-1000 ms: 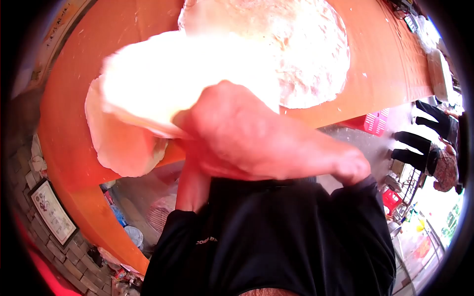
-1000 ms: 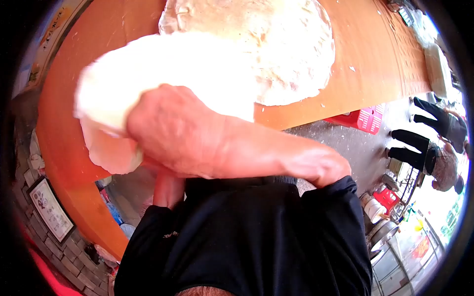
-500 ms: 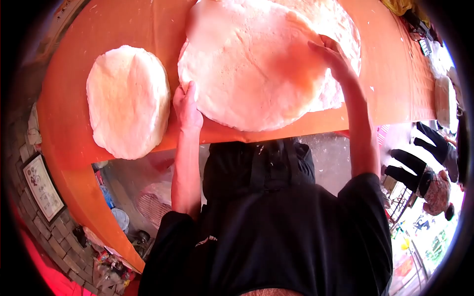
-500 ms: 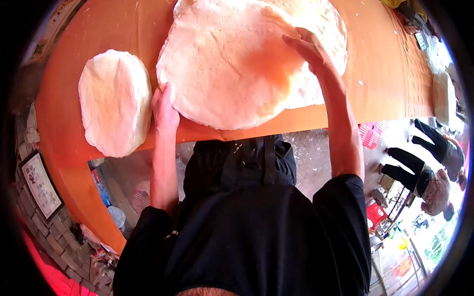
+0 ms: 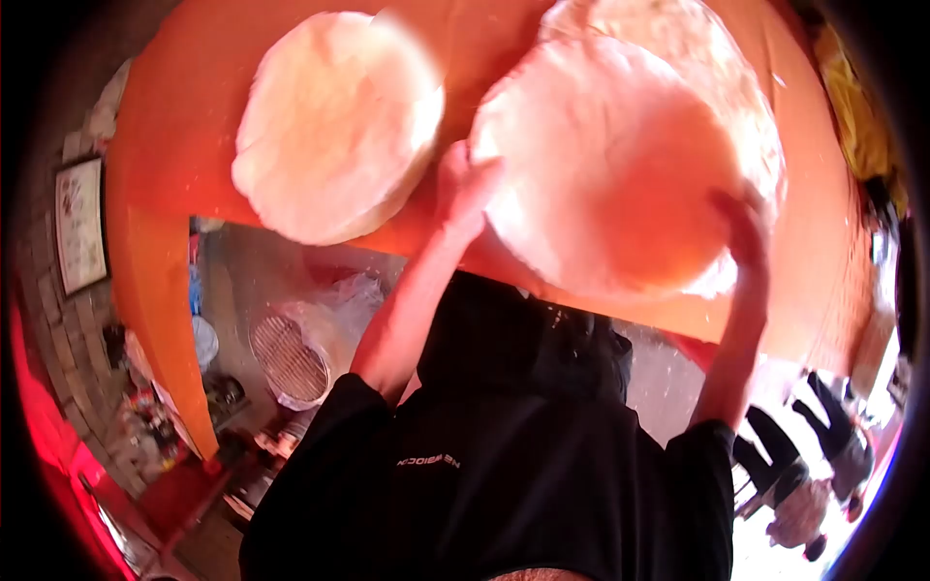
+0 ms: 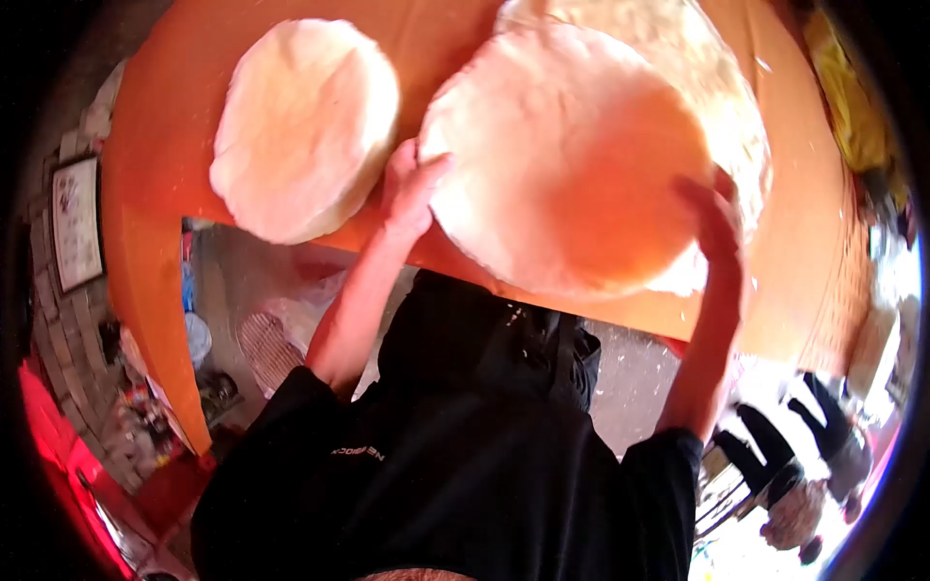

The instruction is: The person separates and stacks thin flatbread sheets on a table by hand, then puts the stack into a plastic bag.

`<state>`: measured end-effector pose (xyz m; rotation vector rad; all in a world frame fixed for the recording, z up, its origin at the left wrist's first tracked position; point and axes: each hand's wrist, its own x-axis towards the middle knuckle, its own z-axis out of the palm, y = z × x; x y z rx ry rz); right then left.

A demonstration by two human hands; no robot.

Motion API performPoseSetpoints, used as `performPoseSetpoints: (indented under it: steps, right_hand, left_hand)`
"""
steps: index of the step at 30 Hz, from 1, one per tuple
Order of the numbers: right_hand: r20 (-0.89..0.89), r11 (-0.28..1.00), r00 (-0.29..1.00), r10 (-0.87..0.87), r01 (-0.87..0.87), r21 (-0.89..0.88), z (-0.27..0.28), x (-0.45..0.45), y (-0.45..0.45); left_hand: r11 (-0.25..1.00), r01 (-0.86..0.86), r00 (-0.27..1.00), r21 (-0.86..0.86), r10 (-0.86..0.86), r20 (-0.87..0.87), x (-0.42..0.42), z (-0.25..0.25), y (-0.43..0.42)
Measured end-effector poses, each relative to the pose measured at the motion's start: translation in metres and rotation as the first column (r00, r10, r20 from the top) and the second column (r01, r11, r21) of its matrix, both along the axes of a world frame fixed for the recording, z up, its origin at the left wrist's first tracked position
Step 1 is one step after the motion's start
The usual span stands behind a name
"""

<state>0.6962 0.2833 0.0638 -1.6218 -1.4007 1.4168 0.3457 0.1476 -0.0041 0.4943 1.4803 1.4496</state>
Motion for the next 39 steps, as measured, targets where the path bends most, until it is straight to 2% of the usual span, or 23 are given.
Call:
performPoseSetpoints:
  steps: [1,3,5,8,12,16,18,21,22,23,25,26,27,29,30,31,32,33,34,35,37,38,39]
  right_hand:
    - [-0.015,0.994,0.998,0.067,-0.065,0.086,0.026,-0.009,0.004]
    - [-0.043,0.993,0.996,0.080,-0.076,0.088,0.032,0.015,0.041]
    - [-0.036,0.983,0.993,0.114,-0.107,0.146,0.054,0.001,0.062]
    - [-0.074,0.949,0.974,0.216,-0.191,0.252,0.079,-0.064,0.081]
    - [-0.194,0.874,0.898,0.396,-0.304,0.378,0.102,-0.191,0.081]
    - [-0.453,0.861,0.736,0.503,-0.383,0.334,0.084,-0.318,0.042]
    - [-0.485,0.860,0.715,0.503,-0.469,0.199,0.022,-0.359,0.033]
    - [-0.211,0.752,0.729,0.651,-0.658,0.044,-0.054,-0.384,0.013]
    - [-0.134,0.809,0.804,0.579,-0.587,-0.027,-0.056,-0.389,0.008]
    - [-0.133,0.806,0.802,0.582,-0.590,-0.033,-0.058,-0.392,0.007]
    - [-0.252,0.863,0.825,0.506,-0.486,0.140,-0.058,-0.384,0.007]
    - [0.312,0.755,0.793,0.524,-0.602,0.262,-0.033,-0.381,0.005]
    - [0.319,0.762,0.794,0.518,-0.598,0.249,-0.033,-0.383,0.002]
    - [0.520,0.732,0.844,0.129,-0.435,0.524,-0.038,-0.383,-0.002]
    - [0.427,0.840,0.838,0.340,-0.474,0.263,-0.041,-0.386,0.003]
    - [0.431,0.849,0.839,0.333,-0.465,0.251,-0.069,-0.389,0.006]
    - [0.152,0.785,0.912,0.381,-0.406,0.467,-0.114,-0.394,0.007]
    - [-0.128,0.708,0.880,0.457,-0.273,0.651,-0.137,-0.397,0.008]
    - [-0.162,0.853,0.885,0.436,-0.349,0.389,-0.093,-0.394,-0.003]
    - [-0.159,0.856,0.887,0.434,-0.351,0.379,-0.087,-0.395,-0.006]
    - [-0.469,0.902,0.771,0.431,-0.346,0.261,-0.082,-0.397,-0.009]
    - [-0.327,0.928,0.873,0.362,-0.302,0.220,-0.076,-0.399,-0.014]
    - [-0.320,0.927,0.875,0.363,-0.305,0.218,-0.077,-0.401,-0.017]
  left_hand:
    - [0.998,-0.063,0.995,-0.006,0.062,-0.072,0.003,0.020,0.004]
    - [0.998,-0.060,0.995,-0.013,0.061,0.080,-0.005,0.059,0.011]
    - [0.996,-0.079,0.996,0.035,0.077,0.036,-0.028,0.083,0.014]
    - [0.965,-0.191,0.980,0.179,0.196,-0.011,-0.085,0.112,0.000]
    - [0.922,-0.323,0.926,0.214,0.354,-0.128,-0.186,0.141,-0.053]
    - [0.891,-0.396,0.896,0.224,0.428,-0.117,-0.258,0.141,-0.109]
    - [0.891,-0.427,0.890,0.157,0.445,-0.104,-0.298,0.106,-0.133]
    - [0.861,-0.507,0.848,-0.036,0.491,-0.199,-0.351,0.024,-0.156]
    - [0.840,-0.532,0.816,-0.108,0.475,-0.329,-0.346,0.018,-0.152]
    - [0.837,-0.535,0.816,-0.114,0.477,-0.327,-0.347,0.017,-0.152]
    - [0.847,-0.531,0.821,-0.039,0.502,-0.273,-0.344,0.020,-0.159]
    - [0.821,-0.572,0.784,-0.008,0.543,-0.300,-0.341,0.018,-0.161]
    - [0.826,-0.564,0.793,-0.020,0.534,-0.294,-0.340,0.017,-0.163]
    - [0.802,-0.597,0.799,0.031,0.598,-0.070,-0.330,0.017,-0.168]
    - [0.786,-0.618,0.781,-0.028,0.617,0.100,-0.324,0.014,-0.166]
    - [0.794,-0.607,0.788,-0.040,0.608,0.102,-0.318,0.011,-0.162]
    - [0.786,-0.618,0.785,-0.023,0.619,0.029,-0.312,0.009,-0.155]
    - [0.775,-0.632,0.774,0.001,0.631,-0.043,-0.309,0.005,-0.151]
    - [0.796,-0.605,0.795,0.014,0.605,-0.044,-0.306,0.003,-0.150]
    - [0.797,-0.604,0.796,0.004,0.604,-0.043,-0.301,0.003,-0.149]
    - [0.781,-0.625,0.769,0.009,0.617,-0.167,-0.295,0.005,-0.143]
    - [0.785,-0.620,0.774,0.001,0.612,-0.163,-0.293,0.004,-0.142]
    - [0.783,-0.622,0.768,0.020,0.615,-0.178,-0.292,0.002,-0.141]
